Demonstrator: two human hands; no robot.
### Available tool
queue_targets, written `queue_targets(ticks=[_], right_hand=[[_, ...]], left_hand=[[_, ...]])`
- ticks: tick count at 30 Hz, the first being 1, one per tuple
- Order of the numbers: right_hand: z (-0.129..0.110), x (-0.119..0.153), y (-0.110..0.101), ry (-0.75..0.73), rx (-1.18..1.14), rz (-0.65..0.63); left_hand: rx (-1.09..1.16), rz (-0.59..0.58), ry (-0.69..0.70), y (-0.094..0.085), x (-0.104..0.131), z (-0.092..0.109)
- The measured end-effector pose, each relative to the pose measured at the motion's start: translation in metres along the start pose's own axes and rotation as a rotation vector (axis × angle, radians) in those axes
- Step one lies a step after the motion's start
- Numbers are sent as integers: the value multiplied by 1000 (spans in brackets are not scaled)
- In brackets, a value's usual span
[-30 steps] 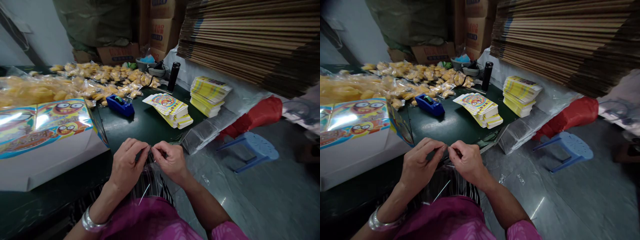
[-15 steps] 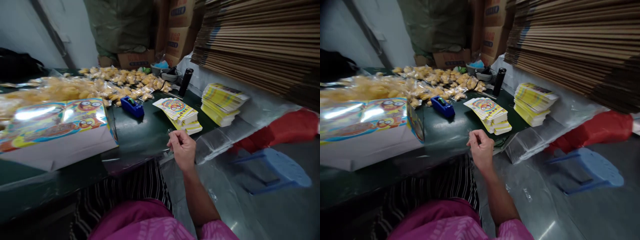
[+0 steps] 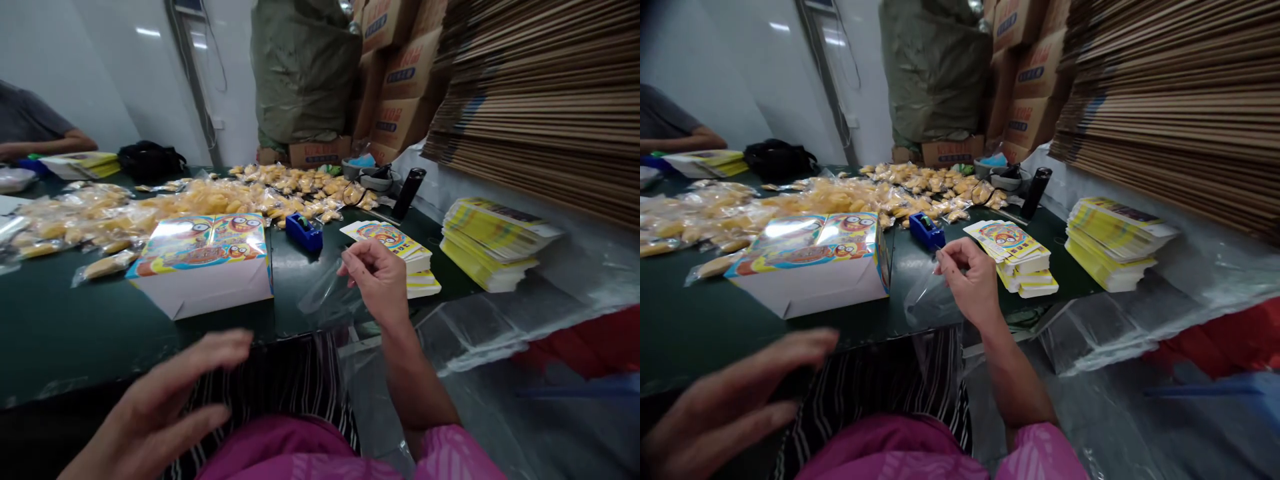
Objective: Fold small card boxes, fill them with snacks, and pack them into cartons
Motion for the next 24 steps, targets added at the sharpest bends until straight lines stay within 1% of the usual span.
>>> queue_targets(ticks=[2, 3, 4, 5, 6, 7, 8, 9, 10, 12, 14, 16, 18, 20, 22, 24], right_hand=[[-11, -3, -2, -3, -40, -51], [-16, -4, -5, -5, -52, -70], [-20, -6, -8, -10, -58, -76], [-24, -9, -13, -15, -57, -70], [-27, -12, -20, -22, -56, -54], [-29, -16, -26, -30, -54, -34], [-30, -19, -32, -36, -54, -16], [-31, -22, -38, -41, -54, -2], [-32, -25, -42, -46, -54, 8], [-32, -31, -50, -59, -51, 23], [-32, -36, -55, -78, -47, 48], [-31, -43, -58, -90, -48, 79], [-30, -54, -60, -96, -73, 106], [-28, -70, -58, -100, -111, 113], [-25, -90, -51, -101, -144, 99], [-22, -116, -41, -89, -167, 72]], left_hand=[[125, 17, 73, 5, -63, 24], [179, -35, 120, 12, -95, 35], [239, -145, 150, 25, -124, 43], [314, -283, 128, 39, -147, 46], [398, -432, 79, 54, -163, 47], [455, -553, 19, 66, -171, 44], [495, -643, -48, 75, -174, 39], [517, -688, -106, 81, -173, 34], [524, -689, -150, 82, -171, 28], [542, -601, -192, 76, -166, 18], [588, -484, -216, 63, -164, 14], [637, -408, -250, 49, -168, 12], [664, -374, -285, 34, -177, 12], [669, -357, -292, 17, -189, 14], [642, -325, -287, -2, -205, 13], [607, -258, -292, -25, -224, 6]])
Point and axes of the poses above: each hand's wrist, its own x-axis away from the middle knuckle, its own y-axis out of the palm, z = x × y, the point moved 7 cm from there along -x, towards the middle knuckle, and after that the axes turned 4 degrees about x, right-handed, at the moved point
